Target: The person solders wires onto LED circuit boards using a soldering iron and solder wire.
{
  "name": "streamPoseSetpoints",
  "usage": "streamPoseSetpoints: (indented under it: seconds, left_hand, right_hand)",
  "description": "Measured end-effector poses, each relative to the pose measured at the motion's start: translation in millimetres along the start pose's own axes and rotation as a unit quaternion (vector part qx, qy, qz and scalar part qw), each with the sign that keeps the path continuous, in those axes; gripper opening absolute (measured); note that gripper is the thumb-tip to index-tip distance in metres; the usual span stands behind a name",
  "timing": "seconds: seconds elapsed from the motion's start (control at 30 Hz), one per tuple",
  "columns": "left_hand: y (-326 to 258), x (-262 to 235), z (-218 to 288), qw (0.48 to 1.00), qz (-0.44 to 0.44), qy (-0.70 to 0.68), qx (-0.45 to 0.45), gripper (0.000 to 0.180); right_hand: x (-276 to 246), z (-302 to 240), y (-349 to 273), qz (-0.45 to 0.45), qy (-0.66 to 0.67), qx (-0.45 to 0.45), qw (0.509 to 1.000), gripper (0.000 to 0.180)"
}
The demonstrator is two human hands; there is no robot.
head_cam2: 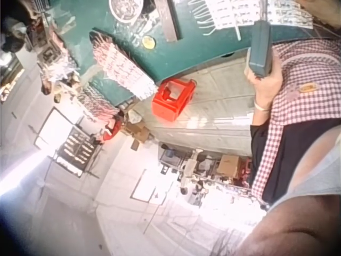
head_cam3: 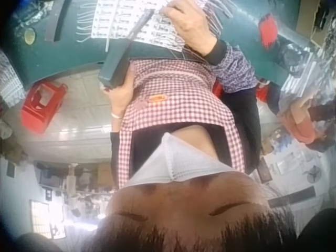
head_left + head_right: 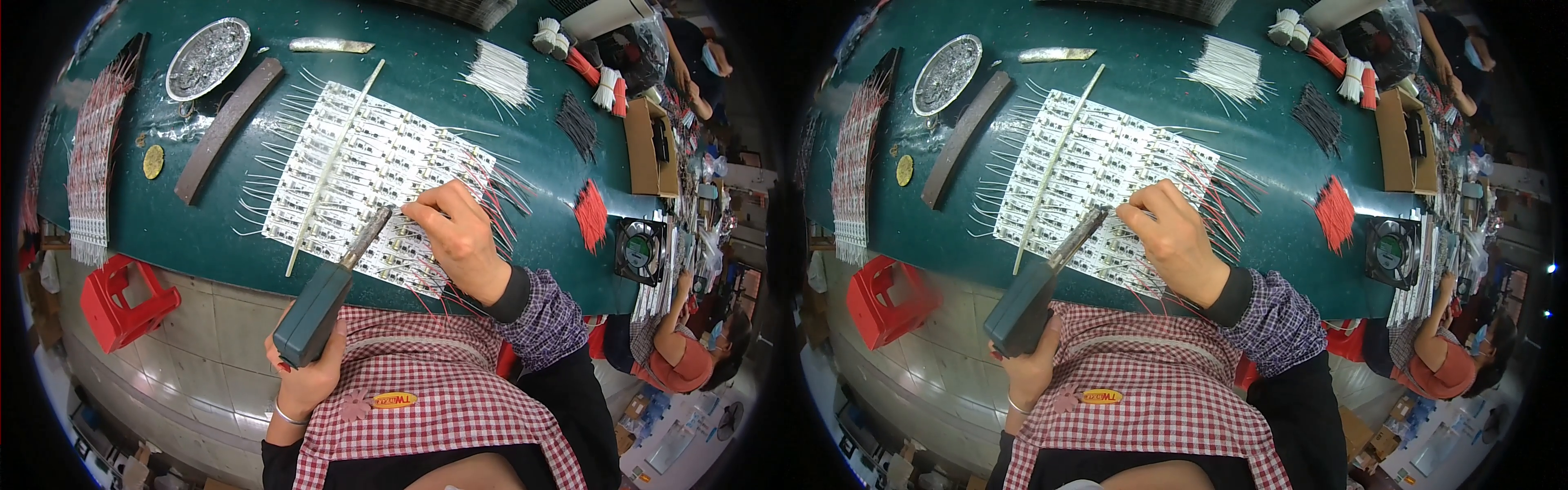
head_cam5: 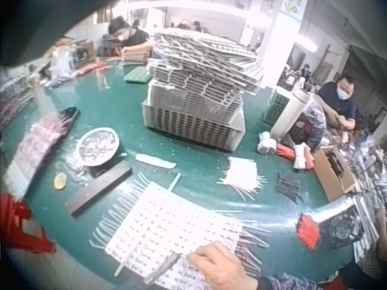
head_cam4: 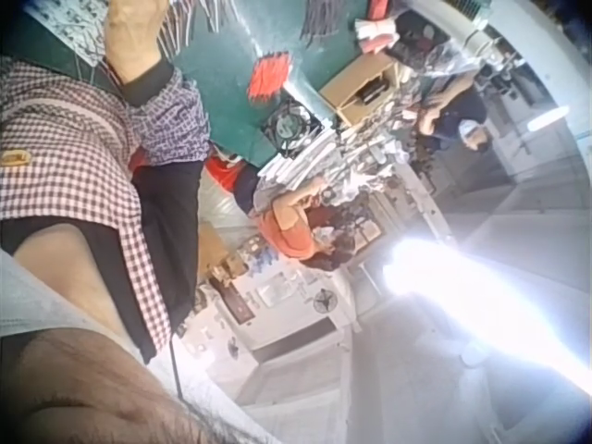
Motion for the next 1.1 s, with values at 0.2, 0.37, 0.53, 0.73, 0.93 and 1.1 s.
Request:
streamPoseSetpoints:
  seconds: [0.2, 0.37, 0.53, 0.73, 0.93, 1.1]
  left_hand:
    - [1, 1, 1, 1.000, -0.022, 0.018, 0.007, 0.016]
    - [1, -1, 2, 1.000, -0.004, 0.011, 0.016, 0.016]
    - [2, -1, 1, 1.000, -0.016, 0.010, 0.000, 0.016]
    - [3, 0, 1, 0.999, -0.034, 0.012, 0.000, 0.015]
    - [3, -1, 1, 0.999, -0.038, 0.020, -0.017, 0.016]
    - [-6, -5, -6, 0.999, -0.001, 0.006, -0.044, 0.016]
  right_hand:
    - [0, 0, 2, 0.000, 0.001, 0.004, 1.000, 0.035]
    - [1, 3, 2, 0.025, 0.013, 0.005, 1.000, 0.031]
    - [0, 0, 2, 0.008, -0.007, 0.002, 1.000, 0.031]
    - [1, -3, 2, -0.007, -0.027, -0.003, 1.000, 0.029]
    - [1, -4, 3, -0.016, -0.035, -0.002, 0.999, 0.028]
    - [1, -5, 5, -0.021, -0.041, -0.007, 0.999, 0.027]
Point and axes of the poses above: each hand's wrist, its own y-axis towards the middle knuckle, its own x-axis out of the palm, z = x × y, the point moved 5 cm from there along y, towards the middle knuckle, and after that the axes turned 5 degrees about x, right-handed, at the moved point
